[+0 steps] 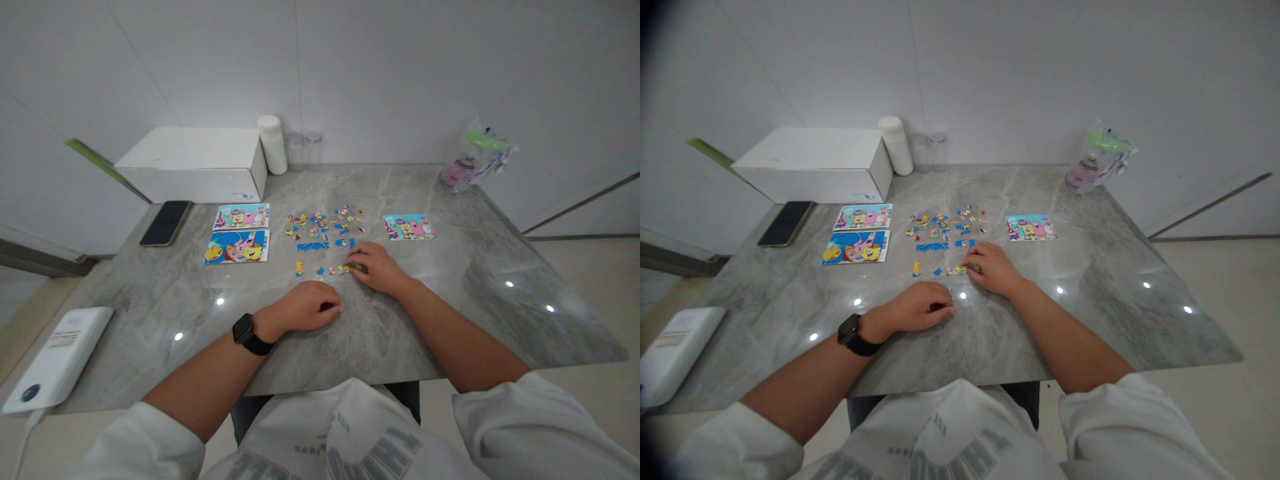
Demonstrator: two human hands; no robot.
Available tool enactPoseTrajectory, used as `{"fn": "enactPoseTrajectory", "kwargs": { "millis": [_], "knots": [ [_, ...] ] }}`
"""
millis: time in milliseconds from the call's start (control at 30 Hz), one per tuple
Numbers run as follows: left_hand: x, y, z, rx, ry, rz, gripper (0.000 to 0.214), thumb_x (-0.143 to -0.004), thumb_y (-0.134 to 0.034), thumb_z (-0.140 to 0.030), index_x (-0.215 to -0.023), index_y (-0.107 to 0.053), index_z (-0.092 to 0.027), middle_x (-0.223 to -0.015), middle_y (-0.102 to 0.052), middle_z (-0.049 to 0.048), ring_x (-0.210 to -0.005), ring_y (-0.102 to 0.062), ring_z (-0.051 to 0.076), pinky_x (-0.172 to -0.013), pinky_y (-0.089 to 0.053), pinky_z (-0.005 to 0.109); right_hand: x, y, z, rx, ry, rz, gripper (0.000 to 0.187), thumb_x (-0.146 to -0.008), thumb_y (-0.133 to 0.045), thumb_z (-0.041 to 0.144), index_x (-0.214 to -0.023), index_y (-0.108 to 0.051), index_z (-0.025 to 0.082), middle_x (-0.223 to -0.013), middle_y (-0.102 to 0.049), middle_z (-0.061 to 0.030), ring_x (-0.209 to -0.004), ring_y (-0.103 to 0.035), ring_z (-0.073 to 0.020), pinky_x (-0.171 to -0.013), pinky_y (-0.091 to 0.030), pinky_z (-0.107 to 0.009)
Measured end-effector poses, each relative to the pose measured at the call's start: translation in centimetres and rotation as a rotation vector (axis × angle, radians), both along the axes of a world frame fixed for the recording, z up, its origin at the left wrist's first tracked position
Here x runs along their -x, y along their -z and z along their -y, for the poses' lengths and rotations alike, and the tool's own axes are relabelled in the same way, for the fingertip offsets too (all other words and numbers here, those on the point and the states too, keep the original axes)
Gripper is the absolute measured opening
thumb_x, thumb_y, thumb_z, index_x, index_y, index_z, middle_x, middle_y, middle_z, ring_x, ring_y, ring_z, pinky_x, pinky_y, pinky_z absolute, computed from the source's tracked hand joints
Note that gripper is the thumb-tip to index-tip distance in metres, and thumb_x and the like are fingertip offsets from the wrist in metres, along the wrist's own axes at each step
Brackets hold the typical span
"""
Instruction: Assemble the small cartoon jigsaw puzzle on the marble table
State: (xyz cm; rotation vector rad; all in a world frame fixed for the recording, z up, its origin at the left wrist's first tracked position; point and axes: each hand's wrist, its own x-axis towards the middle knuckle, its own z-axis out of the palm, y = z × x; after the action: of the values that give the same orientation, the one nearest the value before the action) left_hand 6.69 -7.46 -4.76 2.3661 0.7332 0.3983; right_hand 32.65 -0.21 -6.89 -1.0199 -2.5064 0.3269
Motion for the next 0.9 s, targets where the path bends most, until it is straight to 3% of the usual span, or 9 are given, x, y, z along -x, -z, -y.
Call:
{"fn": "enactPoseTrajectory", "kwargs": {
  "millis": [167, 400, 533, 667, 800, 900],
  "knots": [
    [0.0, -0.2, 0.0, 0.001, 0.002, -0.016, 0.029, -0.104, -0.056, -0.031, -0.083, -0.07, -0.018, -0.081, -0.071, 0.0048, -0.077, -0.063, 0.017, -0.074, -0.043, 0.028, -0.2, -0.7, 0.3, 0.001, 0.04, 0.009, 0.027, -0.09, -0.067, 0.018, -0.114, -0.079, 0.024, -0.118, -0.074, -0.0097, -0.114, -0.065, -0.0285, -0.104, -0.046, -0.045],
    [0.0, -0.1, 0.0, -0.001, -0.007, -0.019, 0.03, -0.104, -0.056, -0.033, -0.083, -0.071, -0.018, -0.081, -0.071, 0.0053, -0.078, -0.063, 0.017, -0.075, -0.044, 0.028, 0.3, -0.7, 0.6, 0.004, 0.093, 0.096, 0.018, -0.091, -0.076, 0.036, -0.105, -0.077, 0.024, -0.111, -0.073, -0.009, -0.109, -0.065, -0.0296, -0.101, -0.045, -0.046],
    [0.0, 0.0, 0.0, 0.003, -0.007, -0.013, 0.03, -0.104, -0.056, -0.033, -0.084, -0.071, -0.018, -0.082, -0.072, 0.0052, -0.078, -0.064, 0.017, -0.075, -0.044, 0.028, 0.4, -0.5, 0.8, 0.004, 0.079, 0.077, 0.015, -0.091, -0.073, 0.029, -0.105, -0.078, 0.026, -0.112, -0.073, -0.008, -0.109, -0.064, -0.0287, -0.102, -0.044, -0.046],
    [0.0, -0.1, 0.0, 0.001, -0.001, -0.014, 0.03, -0.104, -0.055, -0.033, -0.083, -0.071, -0.018, -0.081, -0.071, 0.0051, -0.077, -0.063, 0.017, -0.075, -0.043, 0.028, 0.0, -0.9, 1.0, 0.012, 0.057, 0.074, 0.025, -0.09, -0.07, 0.022, -0.113, -0.079, 0.027, -0.119, -0.072, -0.0081, -0.111, -0.064, -0.0289, -0.104, -0.044, -0.046],
    [0.1, -0.1, 0.0, 0.0, 0.007, -0.016, 0.029, -0.104, -0.055, -0.033, -0.086, -0.071, -0.018, -0.082, -0.071, 0.0051, -0.078, -0.063, 0.017, -0.075, -0.044, 0.028, -0.3, -1.2, 1.2, 0.023, 0.06, 0.098, 0.032, -0.088, -0.071, 0.022, -0.12, -0.076, 0.025, -0.123, -0.071, -0.0099, -0.117, -0.063, -0.0313, -0.106, -0.043, -0.047],
    [0.1, 0.0, 0.0, 0.004, 0.011, -0.017, 0.028, -0.104, -0.055, -0.033, -0.086, -0.072, -0.018, -0.083, -0.071, 0.0052, -0.079, -0.064, 0.018, -0.077, -0.044, 0.028, -0.2, -1.2, 1.3, 0.025, 0.07, 0.11, 0.027, -0.088, -0.072, 0.024, -0.115, -0.076, 0.024, -0.12, -0.071, -0.01, -0.116, -0.062, -0.0312, -0.106, -0.043, -0.048]
  ]
}}
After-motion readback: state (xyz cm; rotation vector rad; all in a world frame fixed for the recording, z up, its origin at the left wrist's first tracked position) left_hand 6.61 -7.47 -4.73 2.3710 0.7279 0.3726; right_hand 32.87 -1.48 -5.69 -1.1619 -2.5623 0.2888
